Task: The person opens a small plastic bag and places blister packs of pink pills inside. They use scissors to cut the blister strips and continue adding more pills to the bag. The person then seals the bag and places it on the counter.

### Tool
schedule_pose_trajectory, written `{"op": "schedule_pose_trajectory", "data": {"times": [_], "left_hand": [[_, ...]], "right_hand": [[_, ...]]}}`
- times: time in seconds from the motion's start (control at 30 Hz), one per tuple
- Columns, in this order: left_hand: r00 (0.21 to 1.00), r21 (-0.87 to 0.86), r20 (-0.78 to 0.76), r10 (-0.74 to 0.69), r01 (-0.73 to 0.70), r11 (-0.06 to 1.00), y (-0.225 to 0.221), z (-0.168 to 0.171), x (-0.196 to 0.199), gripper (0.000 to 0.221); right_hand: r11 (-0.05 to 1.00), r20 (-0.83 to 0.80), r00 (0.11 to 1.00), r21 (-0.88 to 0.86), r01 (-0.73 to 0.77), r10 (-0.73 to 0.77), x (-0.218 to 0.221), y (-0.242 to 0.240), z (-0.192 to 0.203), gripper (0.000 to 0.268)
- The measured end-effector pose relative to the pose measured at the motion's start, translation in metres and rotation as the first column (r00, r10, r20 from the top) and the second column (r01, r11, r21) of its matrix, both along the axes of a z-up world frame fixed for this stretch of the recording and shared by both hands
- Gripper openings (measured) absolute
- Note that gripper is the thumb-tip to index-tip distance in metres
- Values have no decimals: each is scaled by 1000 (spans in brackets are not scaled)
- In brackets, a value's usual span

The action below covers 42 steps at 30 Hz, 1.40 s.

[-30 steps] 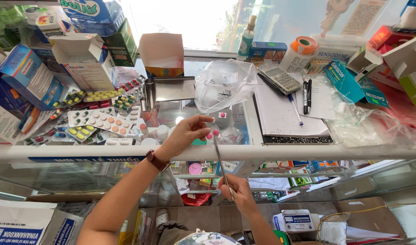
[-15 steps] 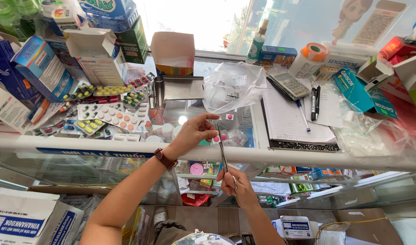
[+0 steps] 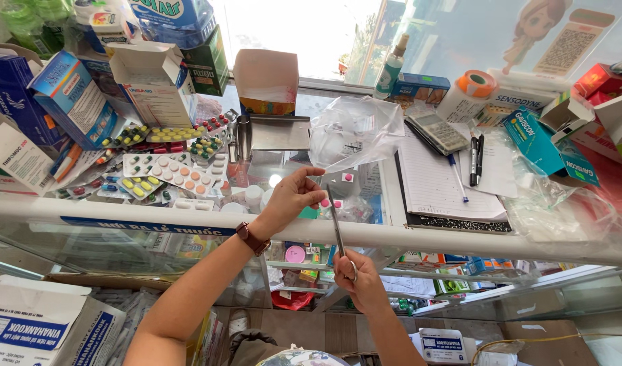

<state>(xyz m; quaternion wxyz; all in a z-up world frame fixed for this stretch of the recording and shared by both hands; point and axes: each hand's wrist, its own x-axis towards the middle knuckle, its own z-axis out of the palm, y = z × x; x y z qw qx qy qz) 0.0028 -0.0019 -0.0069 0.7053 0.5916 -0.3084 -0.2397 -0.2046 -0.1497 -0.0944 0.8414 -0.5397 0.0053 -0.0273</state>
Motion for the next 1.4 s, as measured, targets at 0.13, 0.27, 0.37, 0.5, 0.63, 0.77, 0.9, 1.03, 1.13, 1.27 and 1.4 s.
{"op": "schedule_pose_trajectory", "data": {"times": [0.13,0.27,0.37,0.5,0.63,0.77,0.9,1.03,1.13,1.27,1.4], "left_hand": [[976,43,176,125,-135,990,-2,-2,-2,31],[779,157,597,192,-348,924,-7,2,-12,24],[503,72,850,154,-402,913,-19,9,-15,33],[489,350,864,-121,-410,843,-39,20,-10,61],[449,399,865,-224,-345,849,-43,24,2,60],[393,311,896,-208,-219,925,-21,14,1,51],[399,176,913,-87,-192,965,1,2,-11,34],[415,103,910,-5,-215,971,4,-1,-17,28],[387,137,922,-29,-254,958,0,-3,-22,26],[370,64,926,77,-354,933,7,-1,-28,29],[328,-97,917,229,-373,923,32,5,-33,29]], "right_hand": [[993,85,990,-38,116,-112,-5,-8,2,49],[935,214,916,-34,353,-338,-14,-30,19,50],[860,323,825,-62,507,-463,-12,-58,45,48],[701,379,772,-337,628,-510,17,-101,83,45],[700,385,756,-306,646,-529,43,-121,93,45],[751,348,782,-253,610,-518,41,-127,85,45],[719,372,782,-324,615,-500,37,-125,79,47],[691,389,759,-329,644,-522,37,-123,81,47],[678,419,745,-331,657,-518,36,-123,79,47],[687,406,750,-321,652,-523,36,-125,74,46],[720,419,760,-290,630,-497,34,-131,68,45]]}}
